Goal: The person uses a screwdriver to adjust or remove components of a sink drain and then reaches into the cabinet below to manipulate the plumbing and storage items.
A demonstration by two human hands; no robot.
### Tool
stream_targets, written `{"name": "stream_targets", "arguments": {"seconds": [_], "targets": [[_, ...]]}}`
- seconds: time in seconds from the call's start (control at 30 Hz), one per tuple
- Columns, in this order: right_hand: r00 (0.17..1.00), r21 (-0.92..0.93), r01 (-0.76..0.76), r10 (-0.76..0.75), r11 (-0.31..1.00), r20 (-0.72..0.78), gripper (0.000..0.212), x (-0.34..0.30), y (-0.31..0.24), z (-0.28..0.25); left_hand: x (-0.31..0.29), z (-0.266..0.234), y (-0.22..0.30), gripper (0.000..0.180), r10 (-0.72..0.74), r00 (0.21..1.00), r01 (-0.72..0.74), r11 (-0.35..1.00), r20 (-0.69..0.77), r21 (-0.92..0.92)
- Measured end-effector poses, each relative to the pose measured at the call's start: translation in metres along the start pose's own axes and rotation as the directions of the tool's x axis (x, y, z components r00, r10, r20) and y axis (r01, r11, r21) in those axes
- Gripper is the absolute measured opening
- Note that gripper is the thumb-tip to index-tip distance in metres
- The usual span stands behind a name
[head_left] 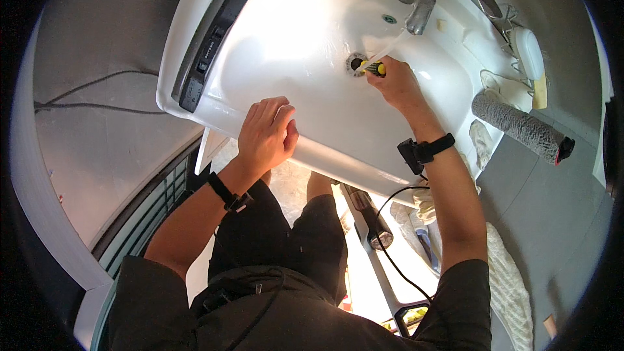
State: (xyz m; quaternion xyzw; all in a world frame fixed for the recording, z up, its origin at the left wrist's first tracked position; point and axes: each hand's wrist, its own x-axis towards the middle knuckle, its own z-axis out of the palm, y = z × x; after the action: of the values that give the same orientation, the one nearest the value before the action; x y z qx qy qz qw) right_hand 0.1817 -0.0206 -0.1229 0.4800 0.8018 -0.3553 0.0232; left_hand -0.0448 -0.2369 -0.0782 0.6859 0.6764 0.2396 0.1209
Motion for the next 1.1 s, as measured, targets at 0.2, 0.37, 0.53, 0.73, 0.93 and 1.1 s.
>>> {"name": "stream_targets", "arguments": {"seconds": [0.2, 0.37, 0.53, 0.73, 0.93, 1.1], "targets": [[0.999, 0.061, -0.009, 0.007, 0.998, 0.038, 0.032, 0.008, 0.006, 0.000, 0.001, 0.002, -0.003, 0.026, -0.008, 1.000, 0.008, 1.000, -0.005, -0.002], [0.994, -0.196, -0.018, 0.039, 0.980, 0.101, 0.036, 0.008, -0.010, -0.002, -0.001, 0.000, -0.002, 0.025, -0.010, 1.000, 0.010, 1.000, -0.008, -0.002], [0.985, -0.159, -0.005, 0.032, 0.987, 0.172, 0.034, 0.018, 0.006, -0.008, -0.002, 0.002, -0.003, 0.025, -0.015, 1.000, 0.015, 1.000, -0.016, -0.002], [0.988, -0.201, 0.005, 0.026, 0.979, 0.151, 0.043, 0.014, -0.001, 0.000, -0.004, 0.002, -0.004, 0.025, -0.022, 1.000, 0.022, 1.000, -0.018, -0.004], [0.991, -0.182, 0.039, -0.015, 0.983, 0.130, 0.037, 0.012, -0.010, -0.006, -0.002, 0.005, -0.004, 0.026, -0.016, 1.000, 0.015, 1.000, -0.024, -0.020], [0.985, -0.112, -0.072, 0.089, 0.991, 0.150, 0.034, -0.005, -0.025, -0.047, -0.004, 0.004, -0.005, 0.026, -0.021, 0.999, 0.021, 1.000, -0.025, -0.016]]}}
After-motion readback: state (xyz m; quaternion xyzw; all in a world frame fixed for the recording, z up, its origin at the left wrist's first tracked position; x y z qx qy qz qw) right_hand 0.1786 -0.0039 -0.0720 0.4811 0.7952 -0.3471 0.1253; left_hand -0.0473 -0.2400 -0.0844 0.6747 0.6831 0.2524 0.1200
